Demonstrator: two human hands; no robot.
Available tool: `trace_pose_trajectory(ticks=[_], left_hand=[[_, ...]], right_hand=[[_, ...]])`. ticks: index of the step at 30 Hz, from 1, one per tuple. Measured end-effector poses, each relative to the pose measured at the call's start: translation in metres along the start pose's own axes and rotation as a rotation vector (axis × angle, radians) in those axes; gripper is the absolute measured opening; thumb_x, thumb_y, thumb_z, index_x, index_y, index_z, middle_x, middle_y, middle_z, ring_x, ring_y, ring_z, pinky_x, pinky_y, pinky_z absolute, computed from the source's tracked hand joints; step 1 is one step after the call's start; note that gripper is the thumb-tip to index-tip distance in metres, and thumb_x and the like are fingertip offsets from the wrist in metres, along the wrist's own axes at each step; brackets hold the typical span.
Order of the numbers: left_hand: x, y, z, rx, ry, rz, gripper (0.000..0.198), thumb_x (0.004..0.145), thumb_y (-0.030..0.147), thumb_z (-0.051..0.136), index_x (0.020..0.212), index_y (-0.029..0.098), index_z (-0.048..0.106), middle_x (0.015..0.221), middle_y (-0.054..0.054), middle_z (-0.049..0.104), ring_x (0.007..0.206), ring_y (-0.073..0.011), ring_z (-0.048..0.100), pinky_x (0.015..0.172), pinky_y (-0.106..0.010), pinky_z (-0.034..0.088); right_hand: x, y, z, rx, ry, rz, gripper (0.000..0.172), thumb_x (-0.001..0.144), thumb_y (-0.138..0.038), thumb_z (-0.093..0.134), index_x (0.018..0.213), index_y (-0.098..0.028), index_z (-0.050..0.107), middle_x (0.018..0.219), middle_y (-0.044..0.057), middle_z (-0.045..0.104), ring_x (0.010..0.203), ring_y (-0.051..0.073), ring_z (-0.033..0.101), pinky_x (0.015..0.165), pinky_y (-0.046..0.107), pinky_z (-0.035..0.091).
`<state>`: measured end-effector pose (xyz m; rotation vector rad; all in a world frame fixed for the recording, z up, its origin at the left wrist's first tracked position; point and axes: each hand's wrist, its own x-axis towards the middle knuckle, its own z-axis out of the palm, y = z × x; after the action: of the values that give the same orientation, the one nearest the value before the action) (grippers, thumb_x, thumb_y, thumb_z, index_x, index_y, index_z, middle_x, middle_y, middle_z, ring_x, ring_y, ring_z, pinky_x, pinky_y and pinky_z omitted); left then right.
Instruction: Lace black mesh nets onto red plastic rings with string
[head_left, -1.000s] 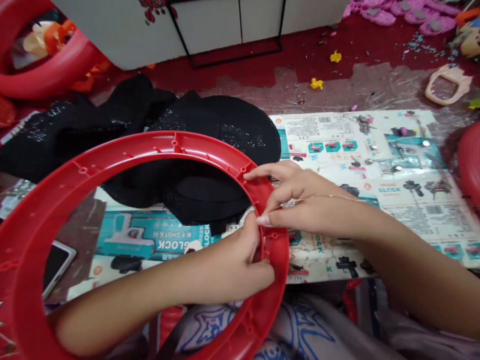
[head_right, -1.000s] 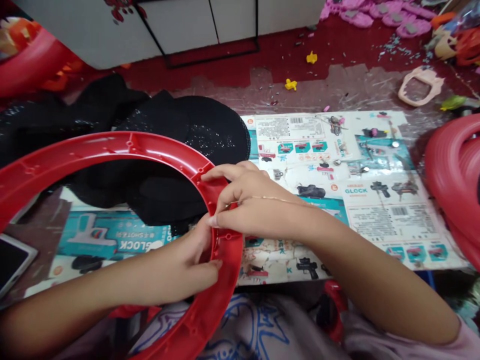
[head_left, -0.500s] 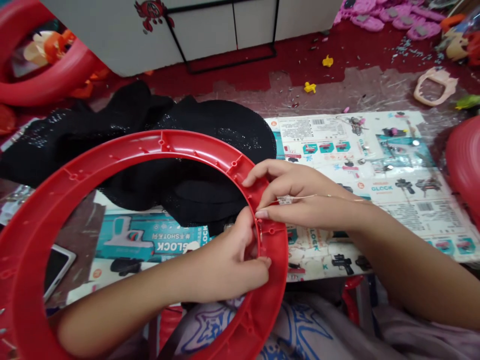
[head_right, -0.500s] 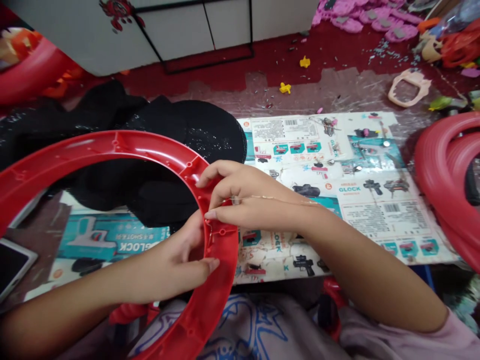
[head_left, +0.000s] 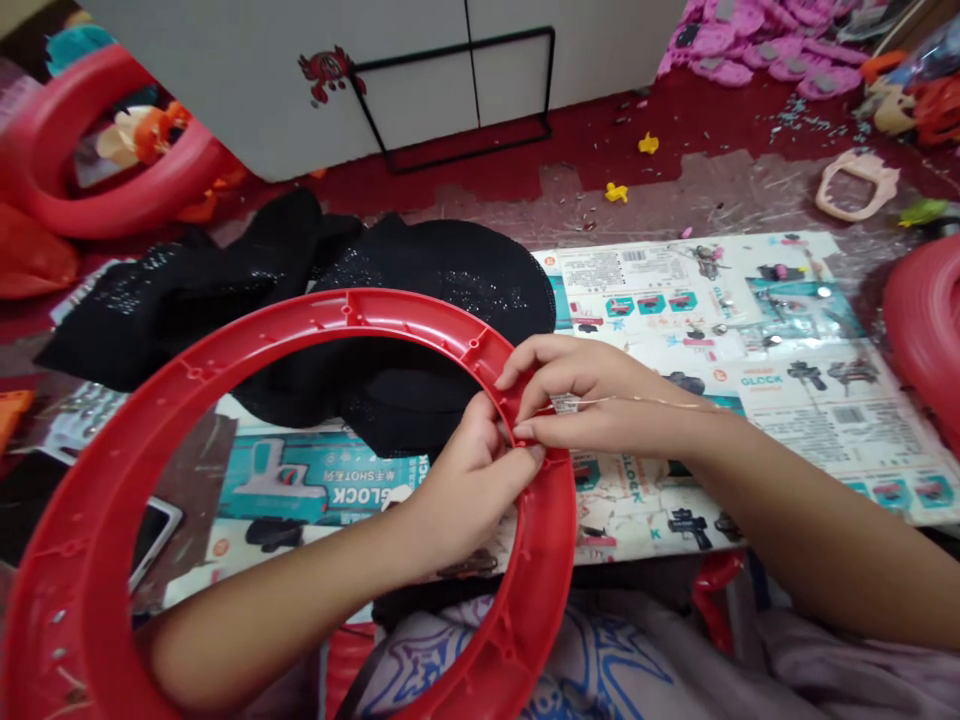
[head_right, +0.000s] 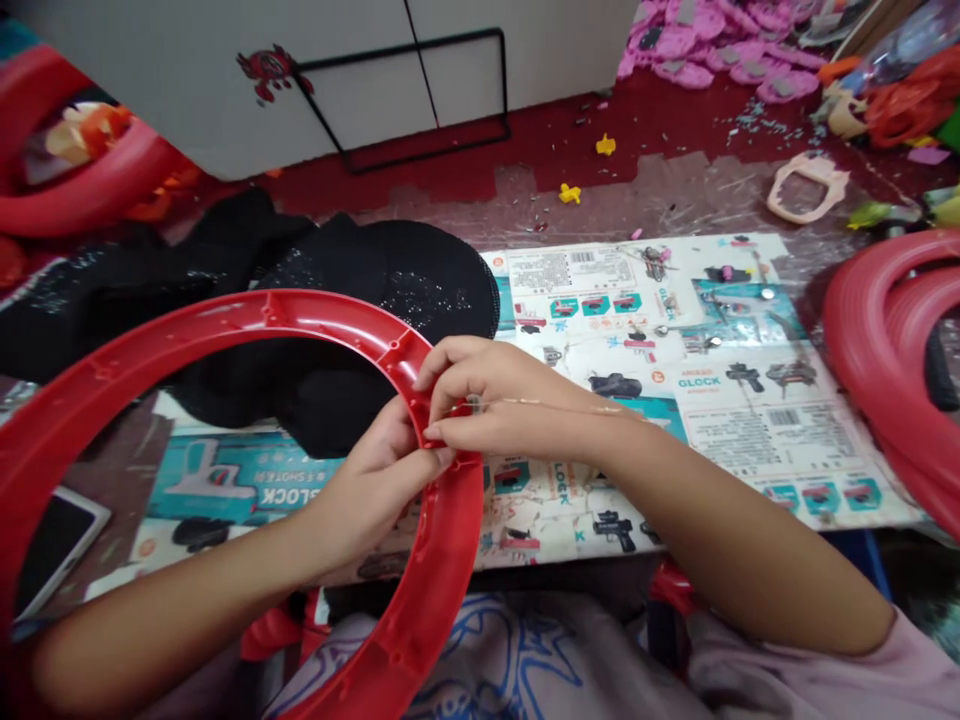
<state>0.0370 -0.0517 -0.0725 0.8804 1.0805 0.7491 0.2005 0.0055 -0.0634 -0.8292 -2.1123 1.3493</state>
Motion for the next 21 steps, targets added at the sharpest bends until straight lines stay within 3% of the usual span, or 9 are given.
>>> trace_pose_trajectory(ticks=[3, 6, 10, 13, 17, 21], left_hand=[[0.002, -0.006, -0.004, 0.115, 0.069, 0.02, 0.032, 0.085, 0.022, 0.052, 0.117, 0.02, 0.048, 0.112, -0.005, 0.057, 0.101, -0.0191, 0.055, 0.079, -0.029, 0.047], [0.0, -0.005, -0.009, 0.206, 0.06, 0.0, 0.033, 0.086, 0.02, 0.049, 0.118, 0.022, 0.047, 0.118, -0.005, 0.055, 0.107, -0.0193, 0.052, 0.084, -0.028, 0.046], [-0.007, 0.007, -0.012, 0.215, -0.043, -0.085, 0.043, 0.087, 0.025, 0.051, 0.128, 0.027, 0.038, 0.113, -0.004, 0.056, 0.09, -0.0179, 0.057, 0.07, -0.027, 0.049], [-0.011, 0.013, -0.012, 0.232, -0.086, -0.059, 0.042, 0.085, 0.023, 0.052, 0.125, 0.024, 0.039, 0.108, -0.004, 0.055, 0.085, -0.0167, 0.056, 0.066, -0.026, 0.048], [-0.012, 0.01, -0.012, 0.22, -0.107, 0.004, 0.035, 0.086, 0.022, 0.048, 0.12, 0.021, 0.039, 0.1, -0.004, 0.053, 0.079, -0.0153, 0.054, 0.062, -0.025, 0.047], [-0.012, 0.002, -0.016, 0.273, -0.153, 0.182, 0.035, 0.087, 0.022, 0.048, 0.12, 0.019, 0.038, 0.099, -0.005, 0.051, 0.083, -0.0161, 0.052, 0.065, -0.026, 0.045]], right_hand=[[0.002, 0.002, 0.003, -0.02, 0.028, 0.005, 0.011, 0.073, -0.007, 0.063, 0.073, -0.017, 0.068, 0.106, 0.003, 0.059, 0.093, 0.013, 0.06, 0.083, 0.028, 0.048], [0.004, 0.005, 0.002, 0.032, 0.08, 0.002, 0.007, 0.074, -0.013, 0.069, 0.079, -0.018, 0.069, 0.115, 0.005, 0.056, 0.107, 0.017, 0.057, 0.092, 0.034, 0.046], [0.005, 0.003, -0.007, 0.069, 0.041, -0.045, 0.007, 0.075, -0.027, 0.075, 0.076, -0.02, 0.071, 0.125, 0.005, 0.051, 0.121, 0.02, 0.049, 0.104, 0.04, 0.04], [0.007, -0.002, -0.013, 0.031, -0.009, -0.068, 0.006, 0.075, -0.027, 0.075, 0.075, -0.021, 0.072, 0.125, 0.004, 0.051, 0.121, 0.02, 0.05, 0.107, 0.041, 0.037], [0.01, -0.006, -0.017, 0.024, 0.019, -0.099, 0.004, 0.075, -0.024, 0.075, 0.075, -0.02, 0.072, 0.118, 0.005, 0.054, 0.113, 0.02, 0.054, 0.1, 0.041, 0.043], [0.011, -0.015, -0.023, -0.009, -0.015, -0.167, 0.003, 0.074, -0.021, 0.074, 0.074, -0.019, 0.072, 0.113, 0.005, 0.056, 0.102, 0.017, 0.058, 0.093, 0.039, 0.047]])
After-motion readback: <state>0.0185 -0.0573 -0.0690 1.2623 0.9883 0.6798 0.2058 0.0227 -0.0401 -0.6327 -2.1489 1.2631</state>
